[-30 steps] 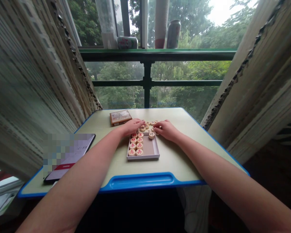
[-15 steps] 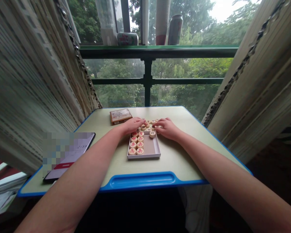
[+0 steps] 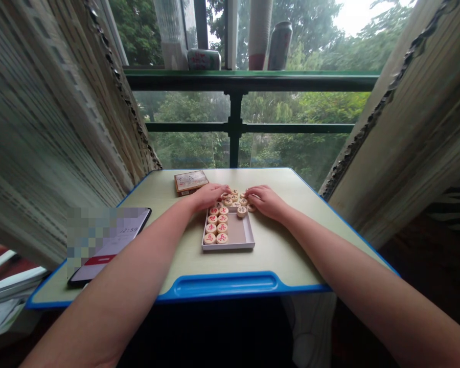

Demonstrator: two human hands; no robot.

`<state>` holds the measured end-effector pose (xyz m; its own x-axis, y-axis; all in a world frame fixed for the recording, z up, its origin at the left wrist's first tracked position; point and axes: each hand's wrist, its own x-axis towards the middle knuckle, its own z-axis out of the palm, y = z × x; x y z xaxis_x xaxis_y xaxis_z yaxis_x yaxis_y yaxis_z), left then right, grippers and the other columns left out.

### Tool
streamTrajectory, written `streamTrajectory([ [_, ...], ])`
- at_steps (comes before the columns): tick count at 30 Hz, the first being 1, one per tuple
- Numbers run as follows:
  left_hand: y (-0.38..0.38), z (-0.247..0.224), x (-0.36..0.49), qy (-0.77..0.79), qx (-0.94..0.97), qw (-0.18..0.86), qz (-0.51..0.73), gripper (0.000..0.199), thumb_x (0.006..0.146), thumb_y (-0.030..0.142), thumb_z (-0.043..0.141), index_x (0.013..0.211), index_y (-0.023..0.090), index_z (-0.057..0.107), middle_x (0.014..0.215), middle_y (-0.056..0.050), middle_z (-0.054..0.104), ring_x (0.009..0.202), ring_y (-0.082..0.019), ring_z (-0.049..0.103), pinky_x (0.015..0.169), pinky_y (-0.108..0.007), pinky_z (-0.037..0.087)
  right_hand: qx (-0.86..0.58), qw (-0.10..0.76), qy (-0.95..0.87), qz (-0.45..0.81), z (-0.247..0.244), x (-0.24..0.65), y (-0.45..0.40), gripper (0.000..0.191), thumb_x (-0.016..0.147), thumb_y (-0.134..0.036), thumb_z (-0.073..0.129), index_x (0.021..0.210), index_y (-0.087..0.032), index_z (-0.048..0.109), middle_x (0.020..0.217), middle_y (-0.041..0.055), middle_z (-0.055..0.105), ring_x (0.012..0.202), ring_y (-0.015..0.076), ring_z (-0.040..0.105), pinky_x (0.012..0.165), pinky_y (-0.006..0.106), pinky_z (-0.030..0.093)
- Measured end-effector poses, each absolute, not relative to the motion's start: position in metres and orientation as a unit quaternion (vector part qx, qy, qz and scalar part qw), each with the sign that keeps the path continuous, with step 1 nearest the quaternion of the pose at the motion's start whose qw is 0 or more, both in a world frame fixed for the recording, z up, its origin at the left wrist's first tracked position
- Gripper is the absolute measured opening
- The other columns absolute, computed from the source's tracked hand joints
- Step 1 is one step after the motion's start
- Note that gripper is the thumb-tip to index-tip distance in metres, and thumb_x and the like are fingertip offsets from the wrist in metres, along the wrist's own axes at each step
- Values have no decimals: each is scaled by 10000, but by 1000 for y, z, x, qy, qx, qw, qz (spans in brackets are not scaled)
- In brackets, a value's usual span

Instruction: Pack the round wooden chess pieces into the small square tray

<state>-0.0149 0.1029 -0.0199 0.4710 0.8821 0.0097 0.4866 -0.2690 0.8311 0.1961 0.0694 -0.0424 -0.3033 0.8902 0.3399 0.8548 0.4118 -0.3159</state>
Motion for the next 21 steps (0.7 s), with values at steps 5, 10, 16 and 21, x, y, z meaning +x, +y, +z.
streamTrajectory([
  [5, 106, -23, -16, 463, 709, 437, 304, 425, 817, 444, 417, 940, 137, 683, 1125, -95, 630, 843, -172, 587, 682, -273, 422, -572, 230, -786, 42, -43, 202, 73, 325, 887, -244, 403, 1076, -164, 656, 1182, 76, 626, 1111, 191, 537, 1020, 325, 349],
  [10, 110, -22, -18, 471, 664, 454, 363, 390, 827, 366, 379, 929, 123, 666, 1106, -112, 628, 859, -172, 571, 623, -255, 415, -619, 221, -751, 58, -41, 205, 73, 429, 881, -220, 387, 1273, -99, 515, 1303, 124, 534, 1207, 223, 477, 1037, 337, 342],
  [16, 111, -21, -19, 492, 674, 423, 353, 325, 759, 269, 425, 884, 119, 686, 1053, -106, 646, 907, -194, 541, 653, -275, 423, -624, 196, -754, 66, -42, 205, 72, 436, 912, -278, 354, 1293, -122, 497, 1307, 123, 532, 1218, 234, 469, 1036, 368, 338],
  [21, 108, -20, -25, 439, 717, 465, 277, 505, 537, 73, 511, 1008, 153, 674, 1061, -71, 644, 805, -155, 537, 617, -244, 417, -599, 179, -777, 72, -39, 204, 69, 400, 917, -339, 364, 1208, -169, 580, 1290, 91, 550, 1204, 218, 473, 1051, 359, 310],
])
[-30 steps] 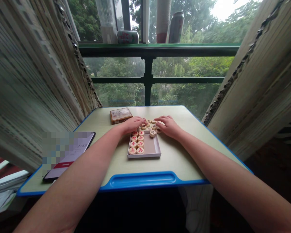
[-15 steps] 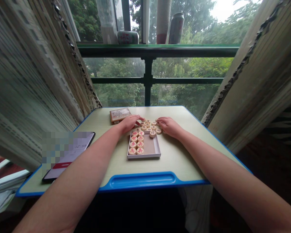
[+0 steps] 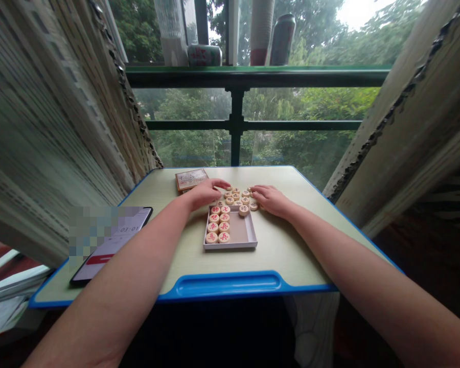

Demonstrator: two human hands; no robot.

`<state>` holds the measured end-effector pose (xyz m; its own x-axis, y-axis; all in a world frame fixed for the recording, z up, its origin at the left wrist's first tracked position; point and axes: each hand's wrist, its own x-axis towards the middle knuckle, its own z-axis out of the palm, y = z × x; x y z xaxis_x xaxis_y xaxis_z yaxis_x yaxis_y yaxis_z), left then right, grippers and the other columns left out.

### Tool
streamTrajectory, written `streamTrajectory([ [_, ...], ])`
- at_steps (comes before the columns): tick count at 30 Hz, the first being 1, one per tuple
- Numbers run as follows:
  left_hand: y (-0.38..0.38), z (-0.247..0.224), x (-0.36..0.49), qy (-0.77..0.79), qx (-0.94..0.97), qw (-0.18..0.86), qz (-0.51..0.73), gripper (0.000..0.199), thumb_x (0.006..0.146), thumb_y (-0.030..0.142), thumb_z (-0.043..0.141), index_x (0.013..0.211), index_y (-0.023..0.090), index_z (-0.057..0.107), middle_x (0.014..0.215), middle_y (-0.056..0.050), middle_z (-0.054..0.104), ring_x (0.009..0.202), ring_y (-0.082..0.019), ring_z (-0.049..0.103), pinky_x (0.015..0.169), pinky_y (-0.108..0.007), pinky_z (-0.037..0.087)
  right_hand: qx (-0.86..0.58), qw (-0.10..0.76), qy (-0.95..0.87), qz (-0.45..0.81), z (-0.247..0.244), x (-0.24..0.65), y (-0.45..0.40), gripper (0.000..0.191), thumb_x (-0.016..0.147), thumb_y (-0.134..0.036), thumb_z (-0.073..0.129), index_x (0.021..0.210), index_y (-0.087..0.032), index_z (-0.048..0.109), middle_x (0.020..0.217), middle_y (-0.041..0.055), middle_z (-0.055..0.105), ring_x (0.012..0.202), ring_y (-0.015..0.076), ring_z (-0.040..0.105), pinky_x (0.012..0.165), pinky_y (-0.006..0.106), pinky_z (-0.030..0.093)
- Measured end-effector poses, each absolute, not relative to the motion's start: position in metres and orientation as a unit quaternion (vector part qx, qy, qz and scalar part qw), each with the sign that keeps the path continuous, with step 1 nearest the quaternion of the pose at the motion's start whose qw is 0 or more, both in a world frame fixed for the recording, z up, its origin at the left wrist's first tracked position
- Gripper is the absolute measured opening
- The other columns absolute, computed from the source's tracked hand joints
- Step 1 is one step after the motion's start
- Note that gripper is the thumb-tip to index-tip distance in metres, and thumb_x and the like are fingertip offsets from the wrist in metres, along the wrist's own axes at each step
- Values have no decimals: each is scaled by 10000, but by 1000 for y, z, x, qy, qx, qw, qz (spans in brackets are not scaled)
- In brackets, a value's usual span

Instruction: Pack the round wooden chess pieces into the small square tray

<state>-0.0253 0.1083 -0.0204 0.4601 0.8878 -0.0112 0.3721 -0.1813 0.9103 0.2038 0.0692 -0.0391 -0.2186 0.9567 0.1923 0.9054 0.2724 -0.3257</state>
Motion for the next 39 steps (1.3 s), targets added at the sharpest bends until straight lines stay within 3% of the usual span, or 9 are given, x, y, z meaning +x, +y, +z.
streamTrajectory([
  [4, 111, -21, -32, 415, 730, 491, 232, 593, 498, 23, 530, 1056, 172, 666, 1007, -53, 650, 761, -131, 523, 603, -222, 415, -607, 188, -770, 61, -37, 203, 68, 343, 898, -306, 403, 1106, -148, 625, 1205, 105, 601, 1138, 225, 513, 1010, 351, 344],
  [9, 116, -28, -31, 458, 716, 469, 242, 494, 581, 59, 592, 1066, 129, 657, 751, -40, 646, 620, -110, 521, 571, -229, 405, -614, 194, -763, 49, -36, 204, 67, 328, 877, -288, 429, 1092, -136, 626, 1174, 115, 609, 1098, 217, 530, 969, 320, 369],
  [13, 114, -30, -27, 464, 719, 449, 257, 343, 651, 155, 636, 992, 145, 677, 877, -58, 671, 745, -135, 578, 681, -245, 446, -667, 199, -717, 31, -24, 209, 63, 305, 818, -204, 444, 1022, -151, 664, 1077, 97, 658, 994, 202, 582, 864, 275, 413],
  [17, 112, -28, -26, 454, 725, 462, 236, 487, 621, 199, 698, 1100, 151, 626, 863, -54, 664, 762, -149, 596, 702, -265, 469, -715, 179, -675, 38, -10, 214, 57, 261, 762, -243, 478, 878, -169, 699, 923, 73, 696, 834, 193, 611, 693, 252, 423],
  [21, 113, -28, -27, 466, 726, 445, 241, 492, 603, 165, 706, 1087, 139, 625, 808, -41, 656, 740, -148, 604, 709, -270, 478, -711, 106, -690, 90, -10, 212, 55, 277, 718, -346, 546, 888, -185, 692, 883, 74, 697, 763, 195, 605, 596, 246, 400],
  [25, 115, -31, -27, 484, 738, 399, 250, 421, 640, 170, 671, 1057, 139, 626, 825, -46, 661, 758, -158, 612, 724, -283, 483, -709, 91, -694, 88, -16, 207, 56, 281, 743, -358, 526, 911, -192, 678, 903, 74, 696, 759, 186, 603, 595, 242, 397],
  [31, 116, -30, -25, 493, 741, 368, 268, 435, 617, 132, 656, 1041, 115, 561, 1066, -109, 622, 813, -158, 607, 665, -261, 499, -706, 104, -697, 67, -17, 208, 56, 286, 761, -354, 523, 949, -193, 666, 917, 74, 694, 754, 178, 599, 589, 237, 391],
  [36, 121, -27, -30, 506, 782, 301, 207, 392, 608, 45, 570, 994, 112, 585, 848, -68, 662, 754, -157, 610, 668, -259, 486, -700, 100, -704, 69, -18, 207, 56, 262, 775, -361, 523, 903, -193, 679, 897, 69, 695, 740, 170, 592, 590, 234, 387],
  [39, 120, -26, -31, 514, 788, 266, 210, 370, 610, 54, 546, 969, 112, 614, 881, -73, 669, 771, -165, 611, 681, -260, 482, -693, 110, -709, 61, -19, 206, 56, 253, 784, -358, 521, 893, -195, 682, 886, 60, 695, 735, 163, 590, 596, 231, 389],
])
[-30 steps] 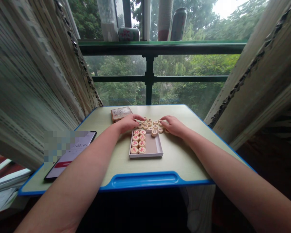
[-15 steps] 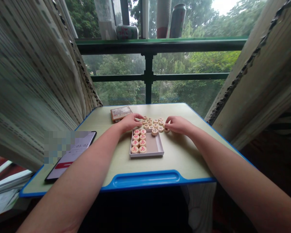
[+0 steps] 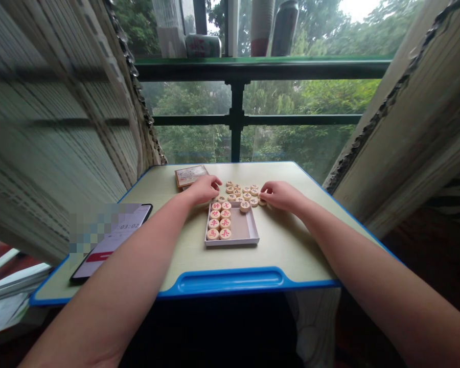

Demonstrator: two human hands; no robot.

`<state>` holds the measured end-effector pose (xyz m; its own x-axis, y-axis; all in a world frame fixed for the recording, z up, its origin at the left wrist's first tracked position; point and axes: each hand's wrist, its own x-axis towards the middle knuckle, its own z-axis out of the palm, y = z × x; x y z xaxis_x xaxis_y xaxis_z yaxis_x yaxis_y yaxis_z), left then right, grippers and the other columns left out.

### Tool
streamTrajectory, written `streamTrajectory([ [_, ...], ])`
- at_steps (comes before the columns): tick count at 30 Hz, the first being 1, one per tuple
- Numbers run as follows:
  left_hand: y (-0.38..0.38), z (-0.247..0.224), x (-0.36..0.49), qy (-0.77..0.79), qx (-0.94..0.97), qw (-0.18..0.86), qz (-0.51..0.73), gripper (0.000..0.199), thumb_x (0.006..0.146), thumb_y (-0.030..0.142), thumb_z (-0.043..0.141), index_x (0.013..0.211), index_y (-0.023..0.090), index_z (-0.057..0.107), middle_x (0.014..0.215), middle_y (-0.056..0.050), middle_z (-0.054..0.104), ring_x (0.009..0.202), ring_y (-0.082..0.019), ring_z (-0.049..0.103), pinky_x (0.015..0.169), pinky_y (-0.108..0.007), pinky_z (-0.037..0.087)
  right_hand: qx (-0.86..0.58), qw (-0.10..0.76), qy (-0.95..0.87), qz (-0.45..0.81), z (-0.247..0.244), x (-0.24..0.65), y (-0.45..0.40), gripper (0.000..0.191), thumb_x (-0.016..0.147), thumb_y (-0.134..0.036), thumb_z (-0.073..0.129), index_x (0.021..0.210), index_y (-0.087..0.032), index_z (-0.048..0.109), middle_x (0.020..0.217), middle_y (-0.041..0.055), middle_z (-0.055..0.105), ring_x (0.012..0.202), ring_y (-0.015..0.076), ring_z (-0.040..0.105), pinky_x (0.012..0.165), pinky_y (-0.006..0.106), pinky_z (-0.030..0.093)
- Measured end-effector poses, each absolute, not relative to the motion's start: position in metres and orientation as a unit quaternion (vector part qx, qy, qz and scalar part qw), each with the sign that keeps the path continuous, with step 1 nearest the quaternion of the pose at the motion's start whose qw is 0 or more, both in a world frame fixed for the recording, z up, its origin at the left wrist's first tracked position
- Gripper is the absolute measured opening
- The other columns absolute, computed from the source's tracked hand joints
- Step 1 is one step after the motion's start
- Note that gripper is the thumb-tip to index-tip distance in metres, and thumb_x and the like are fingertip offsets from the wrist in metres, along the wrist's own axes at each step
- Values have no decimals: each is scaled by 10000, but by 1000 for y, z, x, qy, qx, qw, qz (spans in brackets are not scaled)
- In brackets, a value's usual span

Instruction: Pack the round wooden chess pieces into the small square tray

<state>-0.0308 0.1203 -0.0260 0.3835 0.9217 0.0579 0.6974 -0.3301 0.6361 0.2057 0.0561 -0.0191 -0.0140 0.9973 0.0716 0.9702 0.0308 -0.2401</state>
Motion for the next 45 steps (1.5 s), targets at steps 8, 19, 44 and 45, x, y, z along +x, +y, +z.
streamTrajectory([
  [8, 118, -27, -32, 487, 784, 333, 193, 391, 629, 297, 679, 977, 128, 624, 866, -62, 674, 773, -182, 627, 707, -279, 484, -644, 142, -750, 51, -22, 204, 57, 216, 800, -248, 519, 916, -189, 692, 933, 46, 685, 777, 143, 588, 678, 220, 408],
  [19, 134, -41, -36, 489, 748, 335, 299, 348, 666, 138, 593, 1013, 116, 612, 890, -78, 679, 728, -141, 619, 695, -264, 494, -660, 140, -737, 36, -16, 203, 57, 294, 885, -277, 423, 942, -152, 683, 977, 82, 686, 868, 167, 591, 745, 232, 400],
  [44, 111, -19, -18, 430, 796, 230, 359, 367, 628, 434, 698, 846, 142, 661, 828, -54, 638, 661, -133, 537, 625, -267, 449, -605, 256, -753, 31, -22, 201, 54, 203, 841, -253, 512, 883, -150, 683, 836, 56, 599, 708, 121, 525, 712, 239, 397],
  [45, 112, -19, -18, 429, 797, 226, 360, 359, 630, 419, 699, 859, 145, 658, 846, -55, 636, 666, -133, 544, 639, -271, 458, -609, 252, -751, 33, -23, 202, 54, 204, 841, -255, 513, 885, -153, 683, 842, 56, 600, 711, 121, 528, 714, 238, 399],
])
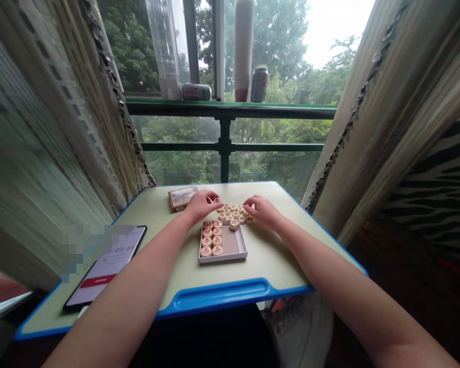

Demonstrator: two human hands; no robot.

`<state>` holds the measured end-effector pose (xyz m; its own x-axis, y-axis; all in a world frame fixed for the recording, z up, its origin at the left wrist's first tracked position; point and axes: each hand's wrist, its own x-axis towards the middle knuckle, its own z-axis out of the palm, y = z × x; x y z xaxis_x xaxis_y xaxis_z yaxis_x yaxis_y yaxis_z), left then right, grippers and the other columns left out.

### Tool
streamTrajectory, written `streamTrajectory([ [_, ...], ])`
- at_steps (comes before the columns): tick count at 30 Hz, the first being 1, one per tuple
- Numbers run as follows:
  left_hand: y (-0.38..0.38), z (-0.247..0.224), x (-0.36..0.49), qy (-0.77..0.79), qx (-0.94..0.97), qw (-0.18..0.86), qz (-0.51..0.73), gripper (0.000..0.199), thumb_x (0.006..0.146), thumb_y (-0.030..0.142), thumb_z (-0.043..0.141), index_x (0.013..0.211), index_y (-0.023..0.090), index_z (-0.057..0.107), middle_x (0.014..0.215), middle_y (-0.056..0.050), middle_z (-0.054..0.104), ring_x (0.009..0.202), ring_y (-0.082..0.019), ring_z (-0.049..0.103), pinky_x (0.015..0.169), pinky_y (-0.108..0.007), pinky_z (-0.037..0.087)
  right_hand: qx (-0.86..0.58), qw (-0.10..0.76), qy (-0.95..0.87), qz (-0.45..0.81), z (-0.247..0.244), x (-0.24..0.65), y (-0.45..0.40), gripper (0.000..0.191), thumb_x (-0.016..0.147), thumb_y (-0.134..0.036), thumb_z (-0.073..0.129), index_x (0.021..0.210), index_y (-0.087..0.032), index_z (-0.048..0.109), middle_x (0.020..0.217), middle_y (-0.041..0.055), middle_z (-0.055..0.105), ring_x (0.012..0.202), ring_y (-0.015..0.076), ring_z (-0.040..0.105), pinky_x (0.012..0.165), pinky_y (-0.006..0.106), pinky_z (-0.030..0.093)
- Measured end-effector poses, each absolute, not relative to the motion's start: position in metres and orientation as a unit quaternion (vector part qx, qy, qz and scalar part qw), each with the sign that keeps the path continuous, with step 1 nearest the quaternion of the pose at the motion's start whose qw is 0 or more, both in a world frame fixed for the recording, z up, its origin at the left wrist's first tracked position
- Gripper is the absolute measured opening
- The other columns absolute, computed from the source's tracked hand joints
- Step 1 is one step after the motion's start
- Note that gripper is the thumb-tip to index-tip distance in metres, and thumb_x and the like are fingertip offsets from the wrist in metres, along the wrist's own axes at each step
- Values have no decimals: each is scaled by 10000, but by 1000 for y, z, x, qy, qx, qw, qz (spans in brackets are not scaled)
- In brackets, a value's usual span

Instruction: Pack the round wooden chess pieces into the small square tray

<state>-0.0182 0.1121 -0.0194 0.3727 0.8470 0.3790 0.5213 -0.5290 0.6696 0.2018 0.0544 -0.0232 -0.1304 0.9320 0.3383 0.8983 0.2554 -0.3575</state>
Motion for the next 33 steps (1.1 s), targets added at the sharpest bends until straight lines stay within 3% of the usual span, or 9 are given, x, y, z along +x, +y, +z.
streamTrajectory([
  [6, 115, -21, -21, 434, 800, 211, 356, 303, 651, 245, 676, 934, 143, 640, 899, -56, 613, 684, -121, 558, 701, -274, 486, -620, 241, -745, 46, -27, 209, 60, 211, 836, -254, 510, 886, -151, 686, 845, 53, 602, 704, 118, 533, 713, 236, 405],
  [11, 116, -21, -22, 439, 805, 200, 345, 280, 653, 207, 667, 924, 139, 647, 919, -65, 607, 674, -116, 559, 721, -281, 492, -618, 241, -746, 58, -30, 210, 63, 212, 835, -261, 507, 879, -153, 685, 852, 51, 592, 685, 108, 530, 703, 230, 404],
  [22, 117, -20, -24, 452, 811, 191, 319, 360, 679, 491, 641, 833, 167, 668, 873, -75, 667, 708, -172, 597, 678, -292, 470, -620, 284, -728, 77, -42, 213, 70, 201, 835, -268, 525, 895, -155, 680, 874, 48, 585, 694, 105, 536, 732, 236, 422],
  [33, 97, -8, -7, 406, 818, 227, 339, 410, 668, 520, 645, 834, 146, 668, 757, -51, 651, 660, -145, 558, 632, -269, 446, -486, 373, -786, 79, -29, 202, 53, 300, 780, -256, 592, 1072, -191, 609, 917, 44, 582, 691, 111, 525, 700, 253, 460],
])
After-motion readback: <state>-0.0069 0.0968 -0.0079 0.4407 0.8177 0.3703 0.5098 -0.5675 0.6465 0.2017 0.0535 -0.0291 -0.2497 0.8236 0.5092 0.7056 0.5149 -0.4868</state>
